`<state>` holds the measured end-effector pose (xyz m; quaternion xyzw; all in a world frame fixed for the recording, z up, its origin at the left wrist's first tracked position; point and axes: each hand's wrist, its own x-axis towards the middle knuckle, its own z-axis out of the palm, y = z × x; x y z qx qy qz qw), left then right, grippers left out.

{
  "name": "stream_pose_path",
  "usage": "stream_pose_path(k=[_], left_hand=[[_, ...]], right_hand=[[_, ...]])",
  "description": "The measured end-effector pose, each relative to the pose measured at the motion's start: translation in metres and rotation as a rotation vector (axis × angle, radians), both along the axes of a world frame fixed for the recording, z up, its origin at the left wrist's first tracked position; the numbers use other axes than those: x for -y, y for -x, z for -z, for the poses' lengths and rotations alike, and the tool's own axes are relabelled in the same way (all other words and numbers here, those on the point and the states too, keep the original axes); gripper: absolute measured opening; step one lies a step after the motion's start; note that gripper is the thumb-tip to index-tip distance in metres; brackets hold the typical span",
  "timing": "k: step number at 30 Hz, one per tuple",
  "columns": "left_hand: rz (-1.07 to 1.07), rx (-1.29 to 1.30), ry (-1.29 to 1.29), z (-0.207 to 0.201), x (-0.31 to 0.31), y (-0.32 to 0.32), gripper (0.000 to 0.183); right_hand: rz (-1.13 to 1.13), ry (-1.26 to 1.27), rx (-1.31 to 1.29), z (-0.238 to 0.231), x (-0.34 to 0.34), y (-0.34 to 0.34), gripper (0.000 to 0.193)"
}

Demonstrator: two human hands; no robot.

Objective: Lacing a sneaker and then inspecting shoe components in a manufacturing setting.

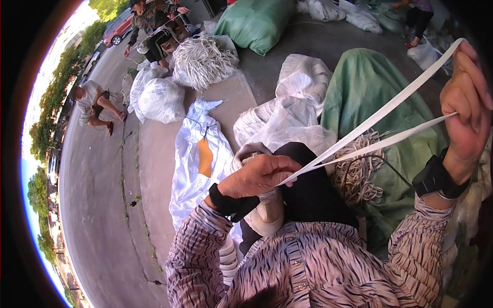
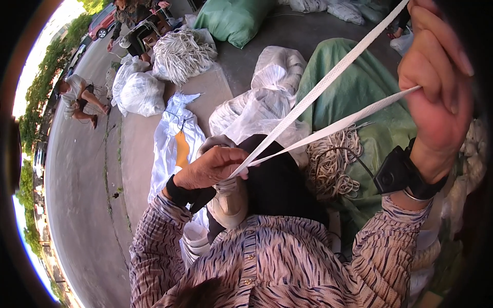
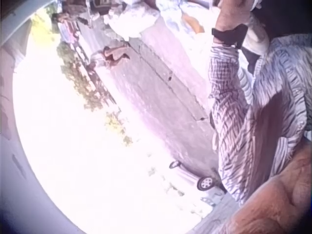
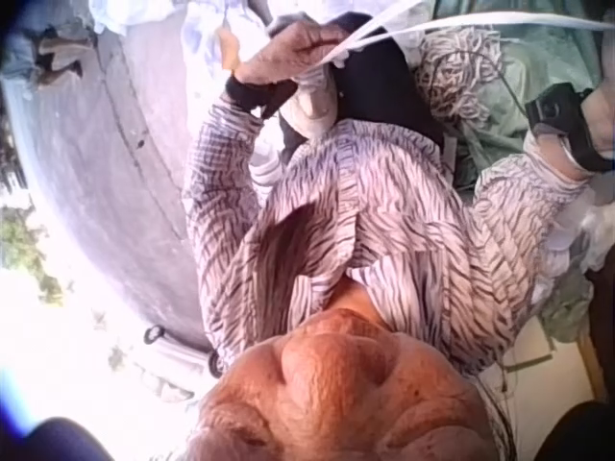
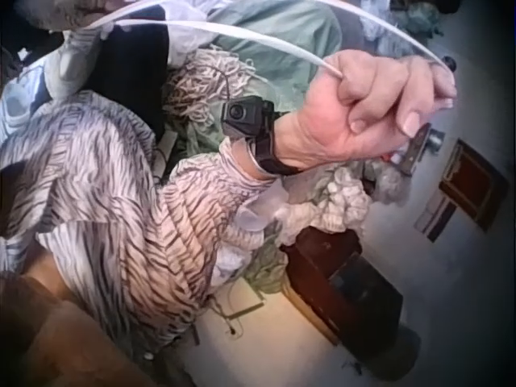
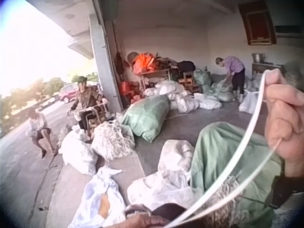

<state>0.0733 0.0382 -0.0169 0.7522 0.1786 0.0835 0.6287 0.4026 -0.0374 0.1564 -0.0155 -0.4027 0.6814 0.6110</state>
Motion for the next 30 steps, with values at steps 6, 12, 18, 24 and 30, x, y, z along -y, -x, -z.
stream_pose_path(k=[6,12,18,24,30], left_hand=[[-0.916,0.524,0.418,-0.003,0.005,0.073,0.019],[-1.47,0.748,0.414,-0.013,-0.012,0.192,0.013],[-1.571,0.525,-0.028,0.016,0.008,0.255,0.018],[-2.092,0.696,0.428,0.038,0.005,0.31,0.024],[-1.612,0.294,0.089,0.042,0.023,0.25,0.022]], right_hand=[[0.515,0.125,0.174,0.054,-0.013,0.008,0.017],[0.571,0.482,-0.447,0.164,-0.019,-0.063,0.017],[1.098,0.776,0.522,0.254,0.001,-0.109,0.025],[0.559,0.571,1.073,0.278,-0.035,0.008,0.014],[0.23,0.186,1.002,0.257,-0.048,0.135,0.025]])
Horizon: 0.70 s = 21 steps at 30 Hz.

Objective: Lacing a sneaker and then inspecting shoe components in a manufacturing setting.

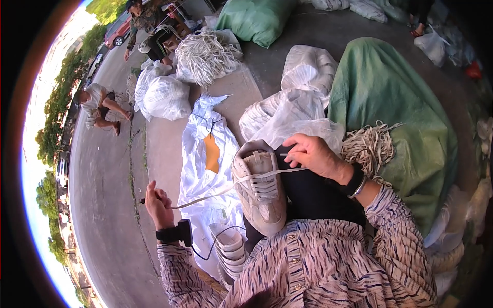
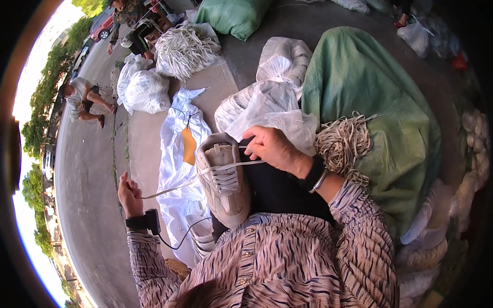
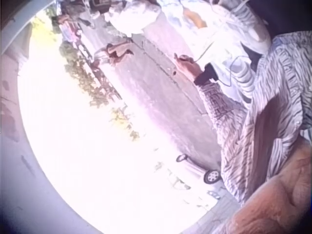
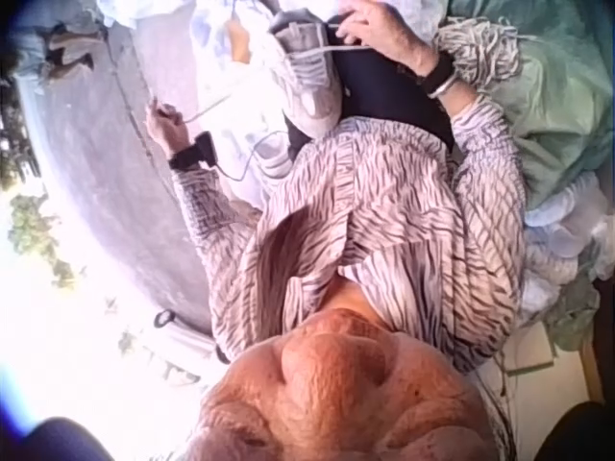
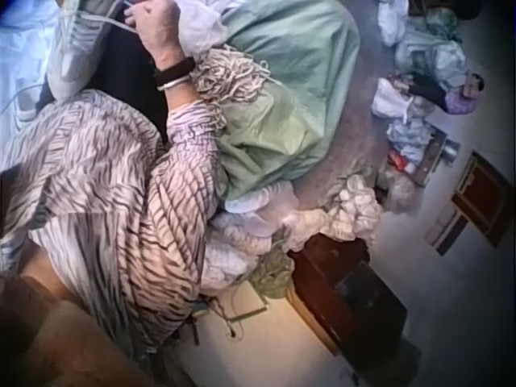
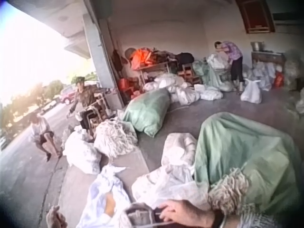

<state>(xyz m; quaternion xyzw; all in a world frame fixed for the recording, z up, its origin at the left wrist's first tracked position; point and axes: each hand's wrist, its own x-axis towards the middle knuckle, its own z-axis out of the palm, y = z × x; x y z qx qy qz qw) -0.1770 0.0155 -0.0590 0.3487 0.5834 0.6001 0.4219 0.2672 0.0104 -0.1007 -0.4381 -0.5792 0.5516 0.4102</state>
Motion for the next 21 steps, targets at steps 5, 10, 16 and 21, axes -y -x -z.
stream_pose_path(k=[5,10,16,21], left_hand=[[0.437,-0.47,-0.068,0.006,0.012,-0.117,0.022],[0.618,-0.186,-0.023,0.013,0.029,-0.175,0.018],[0.704,-0.192,0.255,0.015,0.031,-0.165,0.017],[0.638,-0.533,-0.103,0.03,0.028,-0.161,0.019]], right_hand=[[-0.002,-0.278,0.514,-0.001,0.007,0.03,0.008],[0.076,-0.306,0.541,0.004,0.009,0.032,0.008],[0.098,-0.353,0.63,0.011,0.01,0.037,0.008],[0.084,-0.373,0.639,0.008,0.007,0.045,0.009]])
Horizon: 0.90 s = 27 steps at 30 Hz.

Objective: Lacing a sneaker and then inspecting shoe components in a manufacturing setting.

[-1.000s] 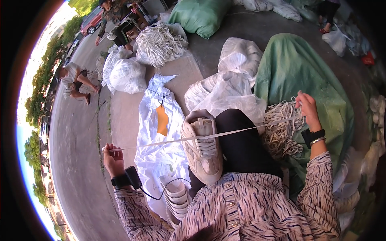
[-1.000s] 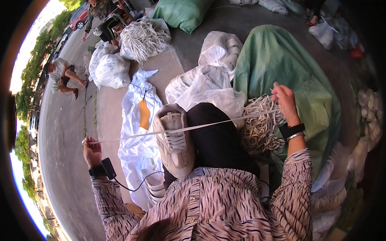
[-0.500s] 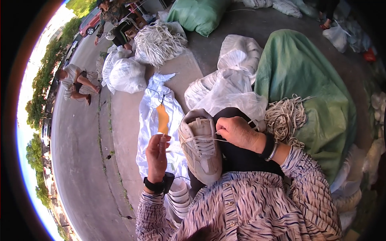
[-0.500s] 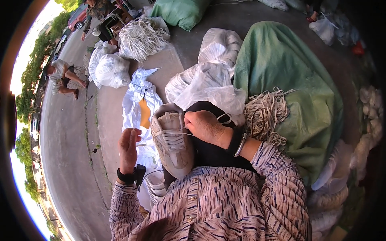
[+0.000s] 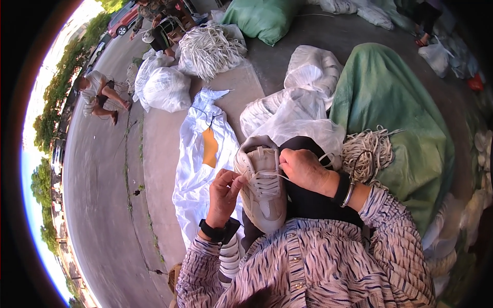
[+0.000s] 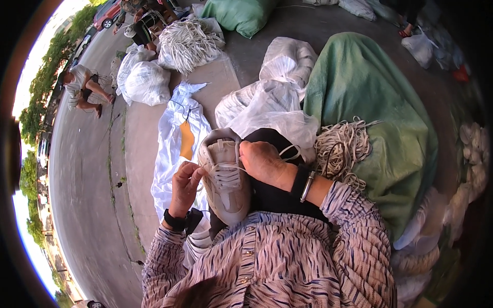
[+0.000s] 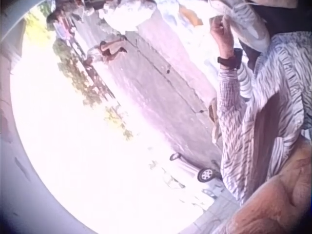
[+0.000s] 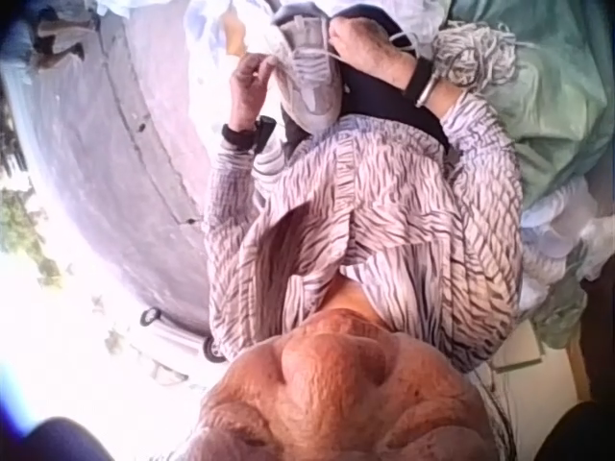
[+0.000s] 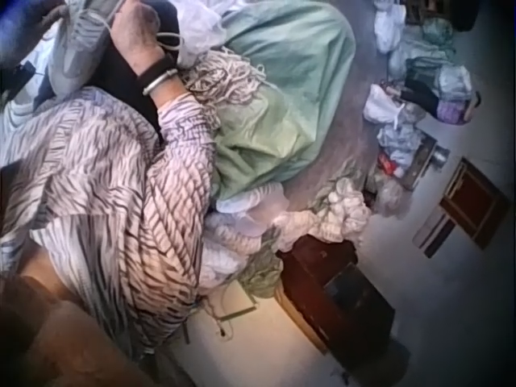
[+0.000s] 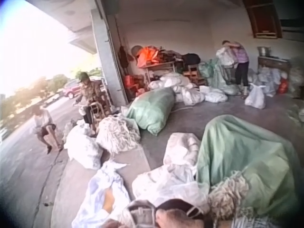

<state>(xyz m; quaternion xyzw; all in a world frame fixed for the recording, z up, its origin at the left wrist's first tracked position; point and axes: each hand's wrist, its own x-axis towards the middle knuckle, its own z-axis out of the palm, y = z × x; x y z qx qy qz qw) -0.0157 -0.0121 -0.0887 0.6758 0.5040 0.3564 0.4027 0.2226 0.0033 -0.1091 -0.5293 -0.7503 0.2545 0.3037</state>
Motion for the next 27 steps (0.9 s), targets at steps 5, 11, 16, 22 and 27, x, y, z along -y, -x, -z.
stream_pose_path(k=[5,11,16,22,27], left_hand=[[0.06,-0.071,0.192,0.002,0.0,0.001,0.024],[0.006,-0.057,0.257,-0.006,-0.004,-0.002,0.022],[0.0,0.1,0.296,-0.005,-0.006,-0.004,0.022],[-0.044,-0.047,0.187,-0.006,-0.007,-0.008,0.022],[0.155,-0.022,0.331,-0.02,-0.022,-0.002,0.022]], right_hand=[[-0.114,0.55,-0.289,-0.017,-0.005,-0.011,0.008],[-0.161,0.546,-0.312,-0.026,-0.008,-0.014,0.01],[-0.194,0.395,-0.242,-0.024,-0.006,-0.014,0.01],[-0.262,0.152,-0.175,-0.019,-0.004,-0.018,0.011],[-0.286,0.021,0.057,-0.015,-0.003,-0.023,0.017]])
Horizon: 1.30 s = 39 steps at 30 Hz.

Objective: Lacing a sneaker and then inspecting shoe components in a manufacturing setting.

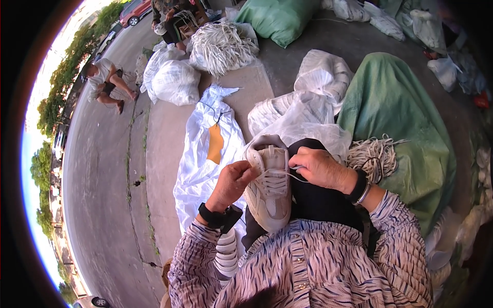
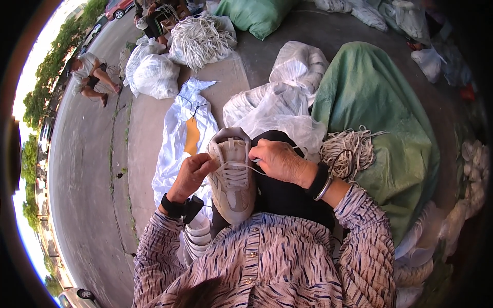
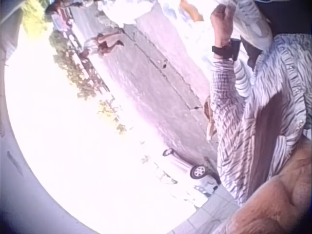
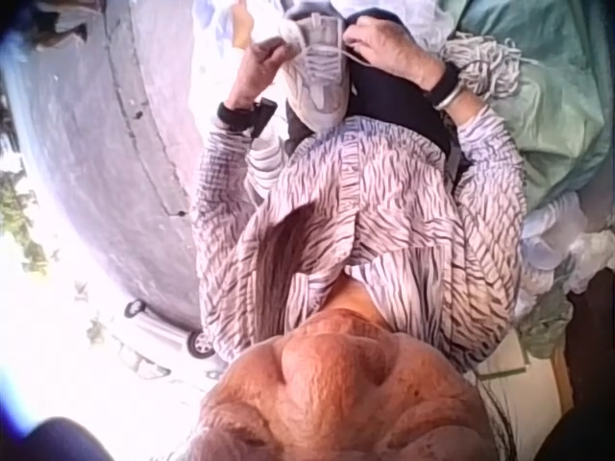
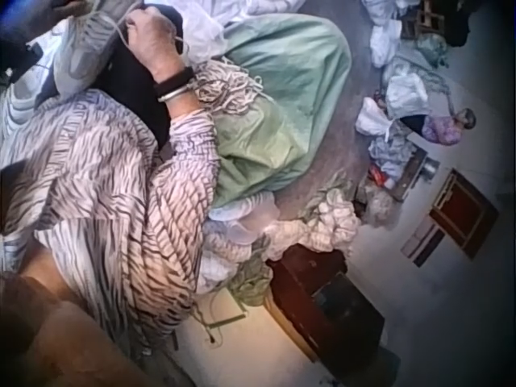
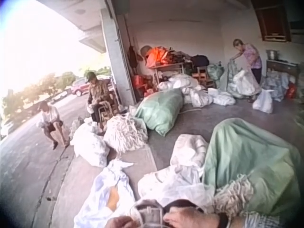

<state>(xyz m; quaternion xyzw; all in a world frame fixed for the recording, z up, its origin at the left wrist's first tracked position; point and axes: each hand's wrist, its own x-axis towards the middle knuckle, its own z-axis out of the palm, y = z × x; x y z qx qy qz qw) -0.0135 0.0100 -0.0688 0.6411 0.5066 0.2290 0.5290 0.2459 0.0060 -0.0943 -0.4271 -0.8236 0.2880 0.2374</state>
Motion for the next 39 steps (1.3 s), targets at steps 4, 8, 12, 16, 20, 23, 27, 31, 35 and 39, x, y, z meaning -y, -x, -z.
stream_pose_path(k=[4,8,12,16,20,23,27,31,35,39], left_hand=[[-0.059,-0.04,0.003,-0.004,0.0,-0.008,0.02],[0.036,-0.557,-0.573,-0.015,0.004,-0.017,0.017],[0.231,-0.69,-0.681,-0.033,-0.006,-0.021,0.013],[0.385,-0.769,-0.661,-0.044,-0.011,-0.028,0.012],[0.355,-0.651,-0.909,-0.055,-0.018,-0.024,0.022],[0.548,-0.603,-0.794,-0.066,-0.031,-0.02,0.032],[0.829,-0.736,-0.691,-0.077,-0.038,-0.023,0.047],[0.902,-0.713,-0.69,-0.083,-0.035,-0.034,0.052],[0.845,-0.751,-0.604,-0.078,-0.027,-0.044,0.039],[0.696,-0.809,-0.611,-0.06,-0.02,-0.049,0.027]], right_hand=[[-0.013,-0.014,-0.039,0.001,0.001,-0.002,0.017],[-0.021,-0.048,0.015,-0.003,-0.002,0.002,0.012],[-0.141,-0.518,0.083,-0.008,-0.015,0.002,0.01],[-0.268,-0.489,0.099,-0.01,-0.024,0.001,0.005],[-0.257,-0.409,0.187,-0.009,-0.026,0.004,0.018],[-0.288,-0.546,0.15,-0.01,-0.027,0.009,0.011],[-0.394,-0.645,0.287,-0.014,-0.027,0.011,0.009],[-0.393,-0.253,0.281,-0.022,-0.026,0.01,0.008],[-0.369,0.126,0.274,-0.028,-0.03,0.014,0.018],[-0.185,0.158,0.22,-0.023,-0.027,0.023,0.019]])
